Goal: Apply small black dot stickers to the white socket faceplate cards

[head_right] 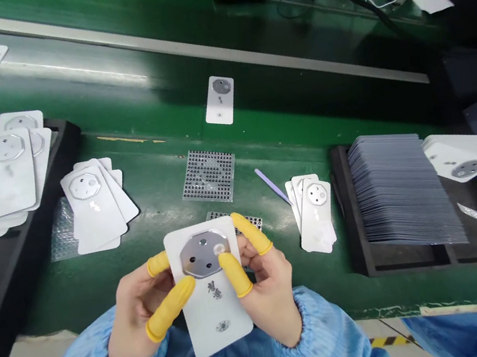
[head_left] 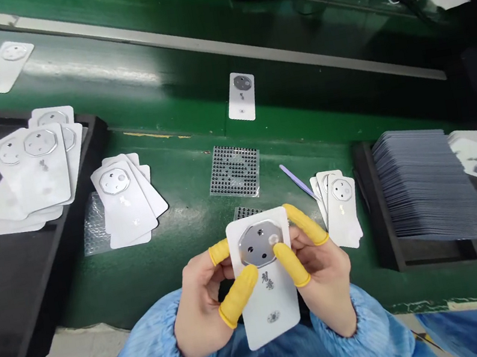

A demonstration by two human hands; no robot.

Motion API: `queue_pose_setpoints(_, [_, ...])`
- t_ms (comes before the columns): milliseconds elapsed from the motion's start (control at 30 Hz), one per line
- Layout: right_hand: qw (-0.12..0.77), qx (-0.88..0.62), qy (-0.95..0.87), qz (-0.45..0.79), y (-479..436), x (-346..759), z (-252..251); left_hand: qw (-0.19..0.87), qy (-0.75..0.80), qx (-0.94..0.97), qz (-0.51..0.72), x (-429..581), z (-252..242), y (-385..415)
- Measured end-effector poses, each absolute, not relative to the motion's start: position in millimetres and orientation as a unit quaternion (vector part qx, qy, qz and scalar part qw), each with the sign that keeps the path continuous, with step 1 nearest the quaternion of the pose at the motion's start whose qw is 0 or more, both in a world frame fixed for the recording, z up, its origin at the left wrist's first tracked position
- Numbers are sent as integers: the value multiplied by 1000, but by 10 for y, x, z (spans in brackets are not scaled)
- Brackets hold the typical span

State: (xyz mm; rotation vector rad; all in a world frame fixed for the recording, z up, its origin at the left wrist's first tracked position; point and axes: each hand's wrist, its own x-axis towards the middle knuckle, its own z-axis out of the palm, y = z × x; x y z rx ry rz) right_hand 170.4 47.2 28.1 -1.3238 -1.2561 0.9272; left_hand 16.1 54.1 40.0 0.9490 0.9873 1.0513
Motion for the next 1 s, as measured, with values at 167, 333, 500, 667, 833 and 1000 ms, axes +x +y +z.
queue_pose_setpoints(167, [532,-553,-515,381,403,1686,242,655,454,417,436,147,431,624])
queue_pose_setpoints(333, [525,-556,-515,388,343,1678,194,698,448,346,438,136,482,623])
queue_pose_setpoints(500, [516,-554,-519,398,360,1677,198,729,430,328,419,107,440,640])
queue_pose_setpoints(667, [535,-534,-502,421,423,1662,143,750,402,328,410,92,313,683])
queue_pose_setpoints(833, [538,-520,-502,433,438,1624,75,708,429,327,457,117,198,651])
queue_pose_setpoints(1000, [521,-542,-529,392,370,1583,35,676,456,328,477,111,162,653])
